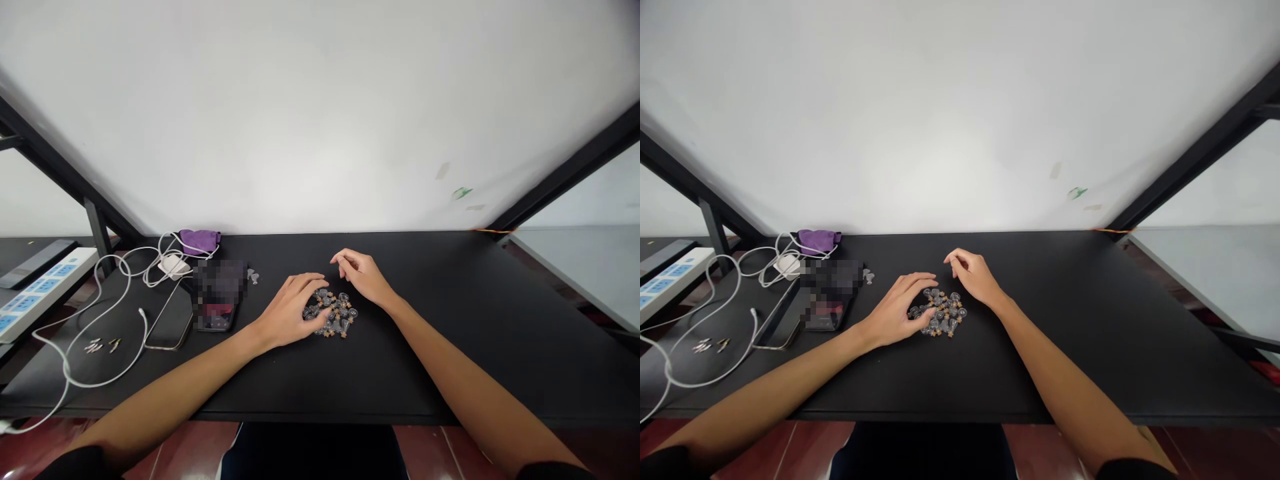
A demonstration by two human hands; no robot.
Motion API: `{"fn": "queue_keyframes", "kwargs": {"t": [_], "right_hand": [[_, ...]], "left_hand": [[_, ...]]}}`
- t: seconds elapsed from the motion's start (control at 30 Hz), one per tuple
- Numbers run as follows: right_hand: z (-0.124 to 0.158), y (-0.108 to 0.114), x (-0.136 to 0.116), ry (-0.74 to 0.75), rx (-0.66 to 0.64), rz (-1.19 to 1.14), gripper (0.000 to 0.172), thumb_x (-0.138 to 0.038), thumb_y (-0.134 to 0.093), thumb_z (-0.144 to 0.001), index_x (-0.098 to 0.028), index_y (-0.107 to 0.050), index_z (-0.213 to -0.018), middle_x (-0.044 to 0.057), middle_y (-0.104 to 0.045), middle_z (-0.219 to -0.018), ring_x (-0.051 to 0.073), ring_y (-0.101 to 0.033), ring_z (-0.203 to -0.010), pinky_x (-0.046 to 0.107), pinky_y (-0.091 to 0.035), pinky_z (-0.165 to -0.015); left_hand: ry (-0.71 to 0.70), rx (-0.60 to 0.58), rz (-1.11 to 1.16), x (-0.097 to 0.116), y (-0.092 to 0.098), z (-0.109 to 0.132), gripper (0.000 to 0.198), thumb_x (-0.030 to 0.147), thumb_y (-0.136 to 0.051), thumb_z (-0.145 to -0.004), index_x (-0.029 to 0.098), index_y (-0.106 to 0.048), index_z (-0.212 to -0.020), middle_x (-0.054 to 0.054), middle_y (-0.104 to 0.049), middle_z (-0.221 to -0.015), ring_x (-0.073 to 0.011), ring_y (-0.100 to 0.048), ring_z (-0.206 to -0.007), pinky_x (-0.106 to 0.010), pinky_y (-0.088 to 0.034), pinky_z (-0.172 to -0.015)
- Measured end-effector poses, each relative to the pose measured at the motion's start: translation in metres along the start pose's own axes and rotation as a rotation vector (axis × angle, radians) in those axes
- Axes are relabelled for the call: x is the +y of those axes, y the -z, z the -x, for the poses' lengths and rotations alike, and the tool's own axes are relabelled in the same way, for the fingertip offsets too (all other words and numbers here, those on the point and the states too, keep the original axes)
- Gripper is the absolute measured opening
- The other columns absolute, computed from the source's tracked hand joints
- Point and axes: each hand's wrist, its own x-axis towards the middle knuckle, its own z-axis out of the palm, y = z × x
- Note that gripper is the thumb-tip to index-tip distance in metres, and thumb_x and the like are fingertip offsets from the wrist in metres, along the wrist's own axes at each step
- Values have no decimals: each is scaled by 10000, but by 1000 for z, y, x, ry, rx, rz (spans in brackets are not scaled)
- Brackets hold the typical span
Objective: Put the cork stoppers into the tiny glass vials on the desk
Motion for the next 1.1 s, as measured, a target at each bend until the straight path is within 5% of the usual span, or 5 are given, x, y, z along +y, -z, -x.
{"fn": "queue_keyframes", "kwargs": {"t": [0.17,0.33,0.77,1.1], "right_hand": [[2,38,-3,-173,-432,-78,323,-464,-704,-887,-202,-711,-1076,-3,-680,-717,116,-577,-485,220,-406,-421],[9,63,-14,-339,-779,-82,674,-335,-900,-680,-227,-635,-1290,-30,-689,-741,159,-687,-513,200,-472,-410],[15,37,-32,-323,-852,78,656,-471,-908,-661,-231,-531,-1141,-101,-588,-636,158,-676,-471,210,-497,-456],[16,21,-33,-231,-743,84,533,-498,-823,-768,-228,-540,-1130,-90,-578,-619,144,-628,-427,219,-459,-430]], "left_hand": [[-54,-127,-17,0,0,0,759,516,-749,-846,257,-457,-1497,-126,-444,-1590,-358,-451,-1430,-507,-353,-1198],[-104,-216,-11,-3,-3,0,1058,689,-788,-743,271,-321,-1596,-147,-309,-1676,-400,-320,-1530,-565,-274,-1249],[-2,-286,19,-8,-11,3,1108,741,-760,-742,272,-265,-1616,-127,-327,-1671,-400,-303,-1547,-544,-335,-1253],[-46,-176,40,-10,-7,0,888,453,-805,-833,273,-320,-1555,-134,-510,-1509,-334,-516,-1397,-477,-474,-1140]]}}
